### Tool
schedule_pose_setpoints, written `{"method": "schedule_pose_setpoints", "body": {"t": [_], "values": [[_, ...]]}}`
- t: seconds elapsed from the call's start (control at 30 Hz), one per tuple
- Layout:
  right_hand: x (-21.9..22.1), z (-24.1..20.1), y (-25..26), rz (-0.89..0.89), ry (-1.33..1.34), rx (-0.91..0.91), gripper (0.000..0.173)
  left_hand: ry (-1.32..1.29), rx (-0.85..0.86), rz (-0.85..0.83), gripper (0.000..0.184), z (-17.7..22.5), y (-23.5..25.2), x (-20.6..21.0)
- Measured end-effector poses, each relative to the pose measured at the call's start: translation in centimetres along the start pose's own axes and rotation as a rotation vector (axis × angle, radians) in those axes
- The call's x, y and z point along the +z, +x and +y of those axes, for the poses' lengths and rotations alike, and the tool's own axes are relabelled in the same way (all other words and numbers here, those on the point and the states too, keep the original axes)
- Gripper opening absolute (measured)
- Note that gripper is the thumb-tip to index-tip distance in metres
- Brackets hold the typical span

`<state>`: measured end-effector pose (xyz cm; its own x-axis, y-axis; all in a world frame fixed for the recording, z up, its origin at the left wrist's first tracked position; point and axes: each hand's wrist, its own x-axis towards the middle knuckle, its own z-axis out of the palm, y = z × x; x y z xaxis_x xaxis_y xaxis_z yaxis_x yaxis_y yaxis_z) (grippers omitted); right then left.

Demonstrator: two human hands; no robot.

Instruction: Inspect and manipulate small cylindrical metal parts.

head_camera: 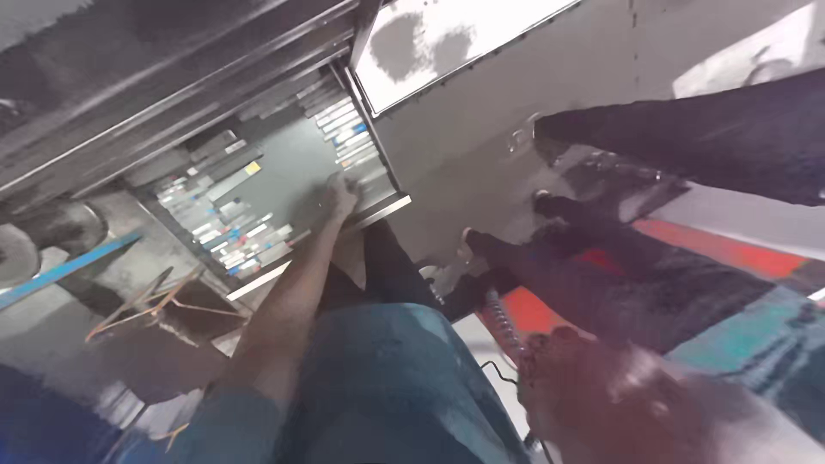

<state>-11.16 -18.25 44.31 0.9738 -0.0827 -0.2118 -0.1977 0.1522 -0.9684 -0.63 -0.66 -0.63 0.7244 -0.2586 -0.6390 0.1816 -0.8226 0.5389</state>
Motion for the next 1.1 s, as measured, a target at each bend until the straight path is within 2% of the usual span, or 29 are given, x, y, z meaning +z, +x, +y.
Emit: {"method": "schedule_pose_setpoints", "body": {"t": [0.07,0.13,0.23,0.43,0.6,0.77,0.9,1.1], "values": [[-0.4,2.2,0.6,0.014,-0.113,-0.011,0.043,0.189,0.134,-0.039,0.039,1.2,0.3,1.1],[-0.4,3.5,0.3,-0.027,-0.201,-0.015,0.039,0.282,0.168,-0.108,0.038,2.8,0.2,1.9],[0.0,4.1,-0.4,-0.071,-0.290,0.016,0.039,0.353,0.165,-0.074,0.028,3.7,0.6,2.3],[-0.2,4.3,-0.1,-0.079,-0.445,0.063,0.039,0.240,-0.006,-0.132,0.032,4.6,1.0,-1.4],[-0.3,4.6,0.1,-0.059,-0.573,0.028,0.037,0.173,0.091,0.150,0.036,0.5,2.0,-0.8],[0.3,5.3,0.0,-0.036,-0.652,0.036,0.034,0.165,0.002,0.073,0.042,0.2,1.4,-0.5],[0.7,5.7,-0.3,-0.036,-0.683,0.032,0.033,0.127,0.092,0.123,0.037,0.3,1.2,-0.1],[0.8,6.2,-0.4,-0.026,-0.776,0.022,0.033,0.249,0.143,0.029,0.035,0.1,2.0,-1.4]]}}
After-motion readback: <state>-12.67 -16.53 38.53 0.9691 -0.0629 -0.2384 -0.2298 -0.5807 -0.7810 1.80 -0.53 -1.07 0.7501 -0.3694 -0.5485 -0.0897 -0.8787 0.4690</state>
